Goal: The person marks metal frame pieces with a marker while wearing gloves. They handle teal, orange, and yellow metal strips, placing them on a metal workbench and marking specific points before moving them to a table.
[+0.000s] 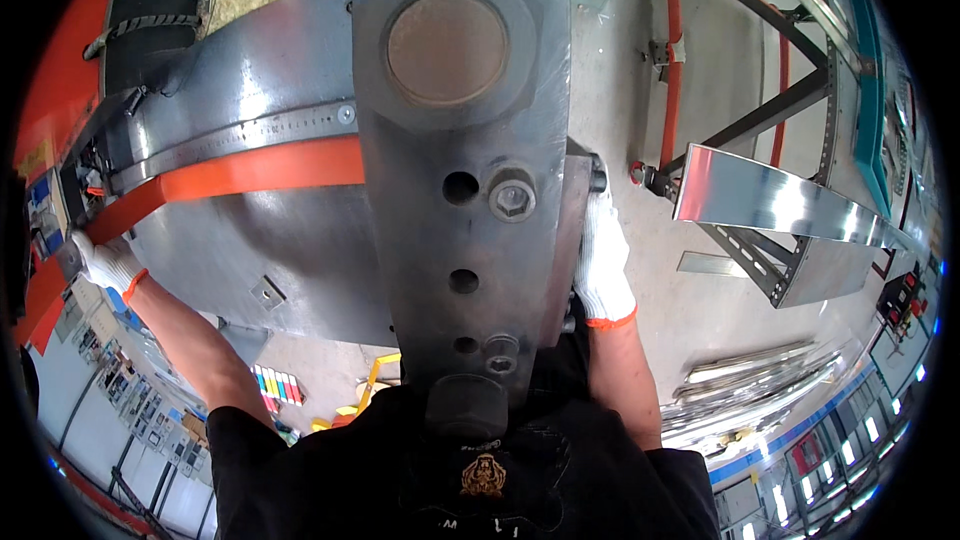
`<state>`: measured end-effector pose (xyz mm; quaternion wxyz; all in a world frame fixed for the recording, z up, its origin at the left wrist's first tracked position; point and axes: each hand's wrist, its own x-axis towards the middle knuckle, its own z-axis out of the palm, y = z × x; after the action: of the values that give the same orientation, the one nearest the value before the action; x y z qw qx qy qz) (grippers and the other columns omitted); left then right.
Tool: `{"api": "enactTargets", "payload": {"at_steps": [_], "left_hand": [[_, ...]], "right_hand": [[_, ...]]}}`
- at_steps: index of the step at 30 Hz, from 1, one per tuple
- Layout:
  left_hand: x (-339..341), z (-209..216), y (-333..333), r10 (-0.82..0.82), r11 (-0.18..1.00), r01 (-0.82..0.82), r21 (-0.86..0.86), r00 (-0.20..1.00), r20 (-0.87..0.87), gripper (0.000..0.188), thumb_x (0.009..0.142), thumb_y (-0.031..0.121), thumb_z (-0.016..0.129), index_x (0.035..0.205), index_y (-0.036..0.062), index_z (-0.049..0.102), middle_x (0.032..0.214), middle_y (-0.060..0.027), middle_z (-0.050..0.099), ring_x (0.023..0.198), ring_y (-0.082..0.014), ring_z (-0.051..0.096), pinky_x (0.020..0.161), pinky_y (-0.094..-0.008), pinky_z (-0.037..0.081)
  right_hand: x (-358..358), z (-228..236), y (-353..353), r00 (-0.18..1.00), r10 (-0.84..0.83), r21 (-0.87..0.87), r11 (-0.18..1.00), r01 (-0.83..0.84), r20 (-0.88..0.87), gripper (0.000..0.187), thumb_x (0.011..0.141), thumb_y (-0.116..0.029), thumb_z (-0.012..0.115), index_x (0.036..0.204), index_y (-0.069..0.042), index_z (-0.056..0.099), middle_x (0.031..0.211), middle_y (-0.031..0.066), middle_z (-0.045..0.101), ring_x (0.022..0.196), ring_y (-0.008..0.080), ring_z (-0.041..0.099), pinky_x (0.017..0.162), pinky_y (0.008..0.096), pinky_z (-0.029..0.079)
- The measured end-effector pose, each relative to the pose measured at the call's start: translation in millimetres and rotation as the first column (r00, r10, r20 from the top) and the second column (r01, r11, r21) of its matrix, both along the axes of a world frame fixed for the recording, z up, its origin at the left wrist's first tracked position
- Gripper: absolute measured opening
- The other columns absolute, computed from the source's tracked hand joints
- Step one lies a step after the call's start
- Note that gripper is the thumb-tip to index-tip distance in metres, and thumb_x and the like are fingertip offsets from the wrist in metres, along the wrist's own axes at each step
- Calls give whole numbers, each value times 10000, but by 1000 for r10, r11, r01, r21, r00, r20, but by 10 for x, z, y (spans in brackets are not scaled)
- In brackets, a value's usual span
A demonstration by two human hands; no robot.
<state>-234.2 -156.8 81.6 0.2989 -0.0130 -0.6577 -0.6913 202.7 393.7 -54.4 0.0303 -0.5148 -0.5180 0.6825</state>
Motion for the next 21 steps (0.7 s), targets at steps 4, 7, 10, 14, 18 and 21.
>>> {"api": "enactTargets", "payload": {"at_steps": [4, 7, 10, 14, 18, 21], "left_hand": [[47, 1, 3, -20, 999, 20, 27, 1000, 12, 262, 937, 80, 645, 1117, -105, 602, 1061, -245, 683, 946, -367, 687, 880, -530, 576], [8, -1, -30, 4, 1000, -4, -15, 1000, 12, 245, 935, 85, 641, 1097, -96, 606, 1037, -240, 687, 938, -365, 687, 865, -538, 578], [21, -1, -16, 9, 1000, -9, -19, 1000, 16, 231, 937, 83, 638, 1083, -94, 607, 1014, -249, 690, 916, -369, 690, 858, -541, 578], [-15, 2, -95, -64, 996, 61, 62, 997, 49, 263, 937, 80, 640, 1113, -108, 590, 1024, -263, 686, 913, -381, 690, 863, -558, 575], [34, -1, -49, -28, 999, 27, 47, 999, 34, 281, 952, 80, 614, 1146, -118, 571, 1037, -269, 683, 920, -388, 687, 866, -584, 568], [54, 17, 15, -63, 997, 61, 49, 996, 58, 272, 965, 86, 594, 1145, -118, 571, 1030, -268, 682, 910, -391, 687, 861, -592, 567]], "right_hand": [[169, -55, 152, 887, -401, -482, 838, 255, -228, 509, 1102, -417, 346, 1432, -50, 472, 1379, 111, 567, 1200, 249, 558, 1033, 383, 476], [253, -213, 83, 987, 162, 229, 960, -162, 19, 421, 1070, -267, 385, 1446, -87, 448, 1241, 149, 585, 1091, 276, 620, 933, 376, 517], [255, -169, 209, 907, -230, -362, 927, 94, -354, 450, 1088, -338, 366, 1425, -58, 471, 1354, 138, 558, 1180, 281, 571, 1014, 403, 477], [286, -229, 158, 979, 99, 38, 995, -94, -180, 457, 1068, -268, 395, 1478, -65, 397, 1330, 155, 545, 1176, 291, 572, 994, 393, 494], [218, -79, 205, 827, -456, -556, 801, 221, -328, 450, 1106, -349, 339, 1413, -51, 480, 1398, 132, 551, 1225, 280, 550, 1040, 419, 474], [282, -127, 214, 900, -292, -327, 927, 182, -325, 432, 1103, -323, 351, 1423, -52, 457, 1388, 132, 553, 1223, 275, 555, 1017, 413, 498]]}}
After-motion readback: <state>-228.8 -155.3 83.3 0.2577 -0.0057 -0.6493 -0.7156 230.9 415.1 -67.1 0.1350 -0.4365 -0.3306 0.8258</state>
